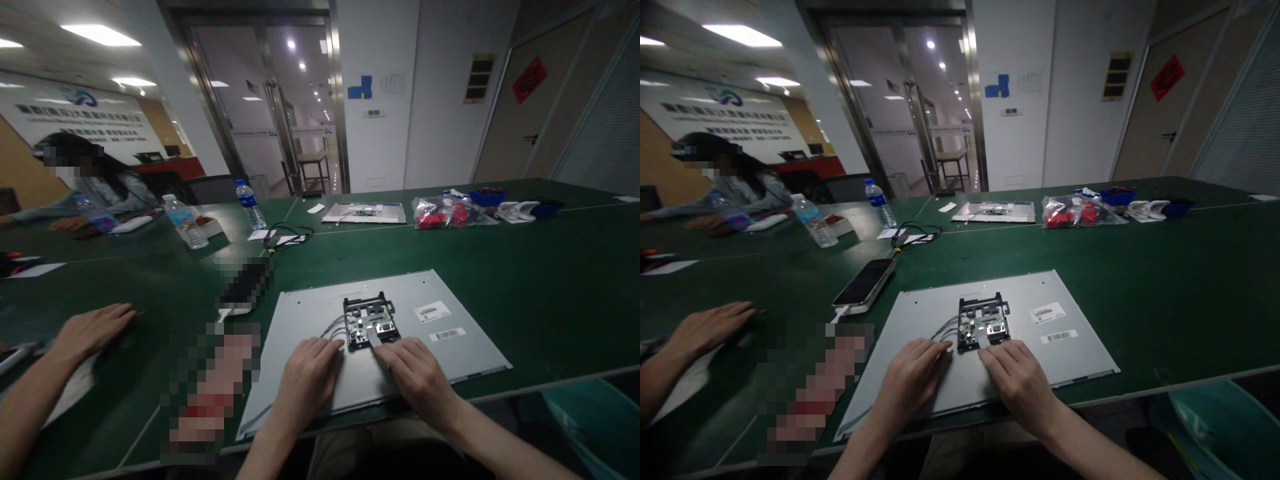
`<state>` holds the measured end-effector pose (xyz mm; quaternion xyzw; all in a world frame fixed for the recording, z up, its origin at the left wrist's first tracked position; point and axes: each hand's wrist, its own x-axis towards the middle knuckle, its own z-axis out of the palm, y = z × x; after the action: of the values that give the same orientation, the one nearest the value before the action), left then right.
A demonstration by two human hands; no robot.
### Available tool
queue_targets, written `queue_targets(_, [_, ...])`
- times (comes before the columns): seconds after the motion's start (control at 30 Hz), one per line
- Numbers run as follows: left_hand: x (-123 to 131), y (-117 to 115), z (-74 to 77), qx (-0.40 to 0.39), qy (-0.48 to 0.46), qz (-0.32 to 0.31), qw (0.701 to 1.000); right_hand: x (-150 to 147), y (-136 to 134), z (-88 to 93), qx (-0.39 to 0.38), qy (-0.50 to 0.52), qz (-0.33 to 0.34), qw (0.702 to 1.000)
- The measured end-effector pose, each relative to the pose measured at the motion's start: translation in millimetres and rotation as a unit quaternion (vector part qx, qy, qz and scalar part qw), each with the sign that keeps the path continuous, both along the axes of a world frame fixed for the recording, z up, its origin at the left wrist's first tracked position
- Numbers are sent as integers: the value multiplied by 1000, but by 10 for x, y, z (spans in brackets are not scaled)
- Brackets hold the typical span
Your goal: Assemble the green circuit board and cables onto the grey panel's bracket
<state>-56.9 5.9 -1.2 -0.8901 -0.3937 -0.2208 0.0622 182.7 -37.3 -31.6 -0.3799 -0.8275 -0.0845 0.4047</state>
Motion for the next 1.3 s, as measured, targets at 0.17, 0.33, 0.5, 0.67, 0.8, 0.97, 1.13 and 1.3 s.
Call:
queue_targets(0.17, [-9, 5, -18, -25, 12, 0, 1000, -9, -16, 18, -6, -7, -2, 1000])
queue_targets(0.33, [8, 5, -9, -35, 16, 1, 999, -20, -17, 22, -1, -20, 10, 1000])
queue_targets(0.5, [21, 0, 8, -34, 10, -2, 999, -16, -29, 34, 1, -44, 7, 999])
queue_targets(0.67, [14, 9, -13, -22, -1, -13, 1000, -8, -19, 30, 9, -57, 28, 998])
queue_targets(0.8, [16, 10, -20, -37, 4, -12, 999, -5, -15, 40, 16, -40, 39, 998])
queue_targets(0.97, [25, 9, -17, -44, 4, -11, 999, -2, -16, 23, 12, -36, 25, 999])
queue_targets(1.13, [24, 20, -28, -52, 8, -10, 999, -8, 9, -20, 2, -57, 10, 998])
queue_targets(1.3, [36, 8, -6, -57, 10, -12, 998, -19, 38, -41, -2, -81, 2, 997])
